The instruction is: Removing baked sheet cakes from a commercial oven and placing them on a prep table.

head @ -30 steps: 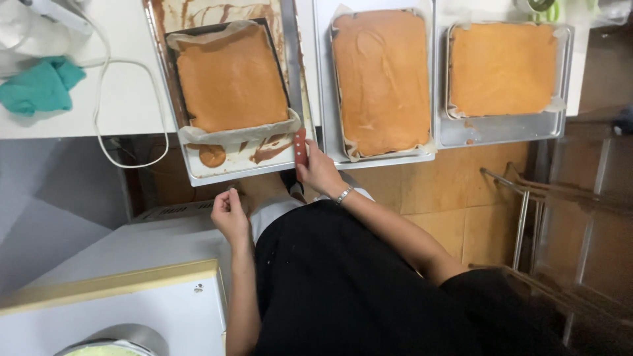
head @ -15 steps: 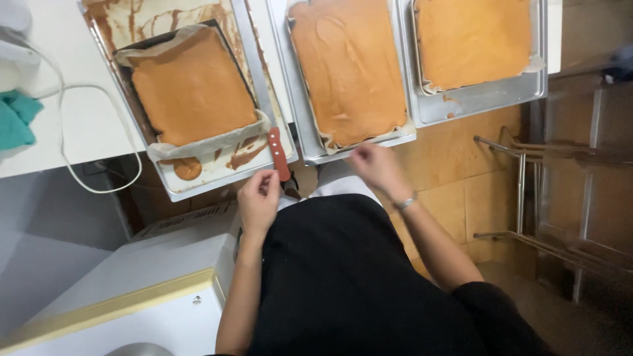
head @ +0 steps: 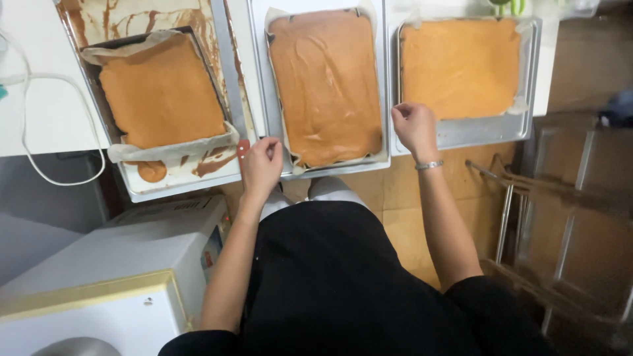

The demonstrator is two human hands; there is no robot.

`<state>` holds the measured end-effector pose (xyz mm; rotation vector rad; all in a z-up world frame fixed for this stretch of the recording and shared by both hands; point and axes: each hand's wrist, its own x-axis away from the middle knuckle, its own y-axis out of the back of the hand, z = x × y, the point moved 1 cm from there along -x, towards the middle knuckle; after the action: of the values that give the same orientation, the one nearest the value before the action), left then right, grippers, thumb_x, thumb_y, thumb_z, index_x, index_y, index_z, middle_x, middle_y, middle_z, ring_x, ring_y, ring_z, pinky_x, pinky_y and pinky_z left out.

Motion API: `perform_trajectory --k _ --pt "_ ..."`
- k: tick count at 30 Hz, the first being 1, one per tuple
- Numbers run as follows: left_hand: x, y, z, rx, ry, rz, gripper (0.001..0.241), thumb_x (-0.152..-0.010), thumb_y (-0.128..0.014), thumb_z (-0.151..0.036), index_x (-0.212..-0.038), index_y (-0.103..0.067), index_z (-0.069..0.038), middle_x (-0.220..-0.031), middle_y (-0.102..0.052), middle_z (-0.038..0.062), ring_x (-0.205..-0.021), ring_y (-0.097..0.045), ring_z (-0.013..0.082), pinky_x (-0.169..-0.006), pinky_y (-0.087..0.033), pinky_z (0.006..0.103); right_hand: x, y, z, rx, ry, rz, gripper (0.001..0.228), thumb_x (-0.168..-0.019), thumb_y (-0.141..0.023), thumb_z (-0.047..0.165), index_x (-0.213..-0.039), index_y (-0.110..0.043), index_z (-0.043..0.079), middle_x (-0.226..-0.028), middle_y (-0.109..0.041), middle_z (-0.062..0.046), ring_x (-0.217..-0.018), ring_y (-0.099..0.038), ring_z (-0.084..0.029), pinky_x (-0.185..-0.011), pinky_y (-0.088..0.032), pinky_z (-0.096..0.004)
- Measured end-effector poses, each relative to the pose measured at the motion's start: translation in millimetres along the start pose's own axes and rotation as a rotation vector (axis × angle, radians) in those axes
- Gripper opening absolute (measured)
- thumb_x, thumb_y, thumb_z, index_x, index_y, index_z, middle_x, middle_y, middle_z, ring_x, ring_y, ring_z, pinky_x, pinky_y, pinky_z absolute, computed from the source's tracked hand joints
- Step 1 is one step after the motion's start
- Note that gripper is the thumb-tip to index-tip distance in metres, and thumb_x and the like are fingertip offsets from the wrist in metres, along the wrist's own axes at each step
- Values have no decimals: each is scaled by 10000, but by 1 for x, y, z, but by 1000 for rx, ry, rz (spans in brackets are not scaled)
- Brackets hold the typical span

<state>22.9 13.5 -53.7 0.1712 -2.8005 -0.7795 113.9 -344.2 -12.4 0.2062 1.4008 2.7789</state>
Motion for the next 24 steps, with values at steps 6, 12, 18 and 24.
perform_trajectory --k 6,12,18,24 --pt "-32 -35 -10 -80 -5 -113 188 -952 -661 -159 -1071 -723 -27 -951 -724 177 -862 -709 352 -760 -555 450 -55 -28 -19 121 114 30 145 -908 -721 148 -916 -795 23 -844 -735 -202 -769 -723 -350 -686 -558 -423" --pt "-51 -60 9 -137 11 -190 206 -964 -640 -113 -1118 -717 0 -991 -704 193 -870 -713 343 -780 -558 446 -69 -53 -39 36 47 29 181 -909 -682 108 -1020 -763 -10 -894 -745 -214 -833 -740 -340 -759 -577 -412" --pt "-62 -64 4 -125 74 -201 210 -959 -640 -112 -1119 -718 0 -993 -707 189 -861 -722 333 -787 -563 437 -78 -63 -47 -43 70 29 203 -931 -644 89 -1071 -733 -28 -974 -750 -223 -901 -747 -339 -812 -585 -398" --pt "-69 -68 12 -67 94 -209 228 -953 -640 -114 -1134 -709 6 -1037 -725 180 -881 -739 311 -799 -574 410 -87 -69 -51 -44 -35 103 180 -959 -646 91 -1073 -746 -8 -965 -750 -215 -900 -739 -340 -796 -573 -397"
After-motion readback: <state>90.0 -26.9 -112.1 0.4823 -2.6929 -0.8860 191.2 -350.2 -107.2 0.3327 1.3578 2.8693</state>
